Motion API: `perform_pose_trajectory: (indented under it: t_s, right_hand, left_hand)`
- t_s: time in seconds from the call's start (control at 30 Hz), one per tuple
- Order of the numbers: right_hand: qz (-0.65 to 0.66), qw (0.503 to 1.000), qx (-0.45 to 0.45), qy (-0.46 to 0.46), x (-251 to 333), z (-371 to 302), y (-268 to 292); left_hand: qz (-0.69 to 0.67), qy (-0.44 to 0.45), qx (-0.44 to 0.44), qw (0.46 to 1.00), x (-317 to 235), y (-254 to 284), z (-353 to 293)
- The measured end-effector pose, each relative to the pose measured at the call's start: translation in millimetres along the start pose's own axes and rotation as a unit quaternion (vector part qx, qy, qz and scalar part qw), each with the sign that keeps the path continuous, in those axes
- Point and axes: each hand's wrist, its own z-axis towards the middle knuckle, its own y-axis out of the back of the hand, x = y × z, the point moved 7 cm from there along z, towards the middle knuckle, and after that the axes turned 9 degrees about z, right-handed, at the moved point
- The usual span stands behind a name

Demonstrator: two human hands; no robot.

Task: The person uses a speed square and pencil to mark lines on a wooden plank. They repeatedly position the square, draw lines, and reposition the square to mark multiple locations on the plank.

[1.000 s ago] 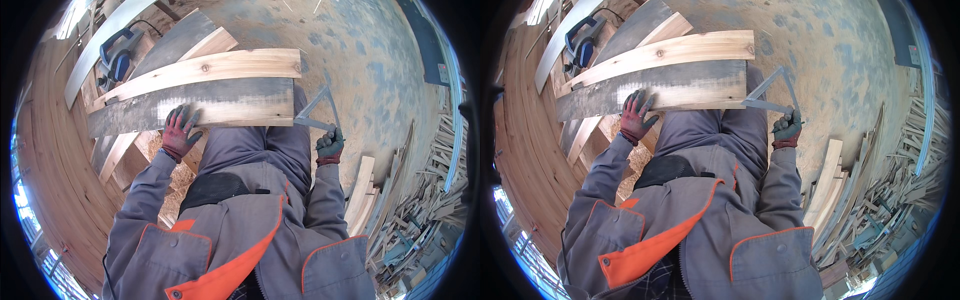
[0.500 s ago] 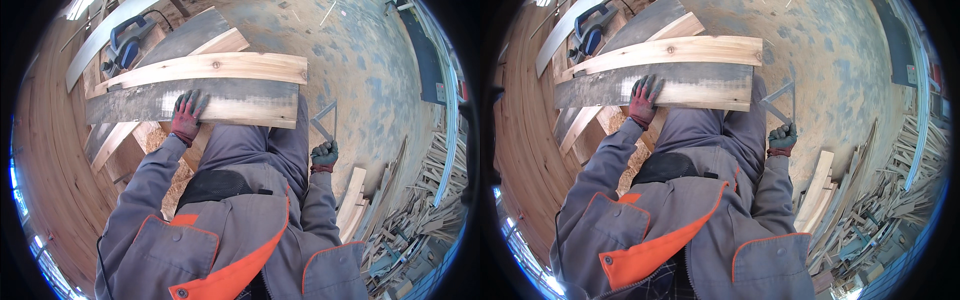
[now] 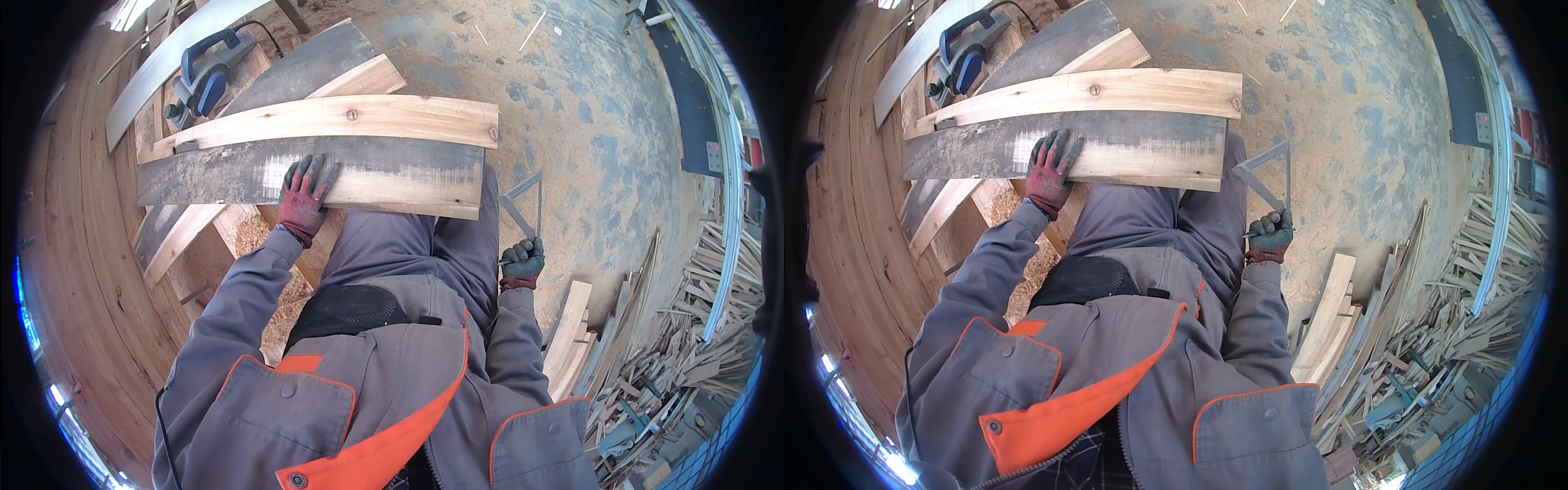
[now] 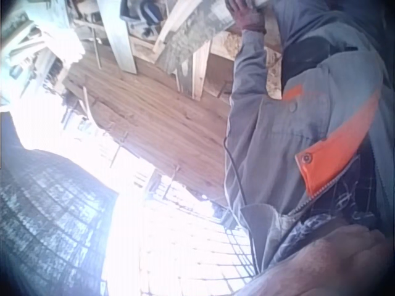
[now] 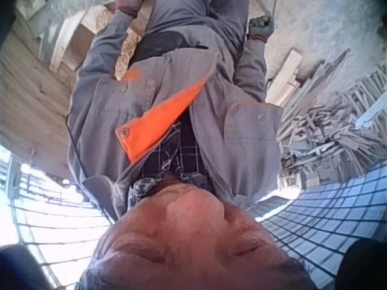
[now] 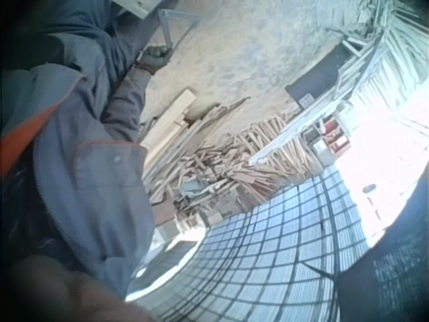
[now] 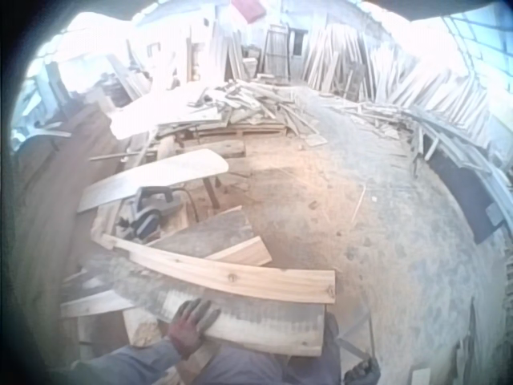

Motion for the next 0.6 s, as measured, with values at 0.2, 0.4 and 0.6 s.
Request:
perform_pose_trajectory:
  t_s: [0.2, 0.4, 0.6]
  right_hand:
    - [-0.011, 1.000, 0.004, 0.002, -1.9, -2.0, -3.1]
    - [0.001, 1.000, 0.023, 0.000, 0.0, -1.2, -6.6]
    - [0.035, 0.995, 0.088, -0.009, 7.1, -2.5, -22.6]
  left_hand:
    - [0.002, -0.006, -0.029, 1.000, -3.0, 5.9, 2.6]
    - [0.026, 0.016, 0.079, 0.996, -0.9, 0.6, 3.6]
    - [0.098, 0.006, 0.214, 0.972, 3.5, -6.8, 0.6]
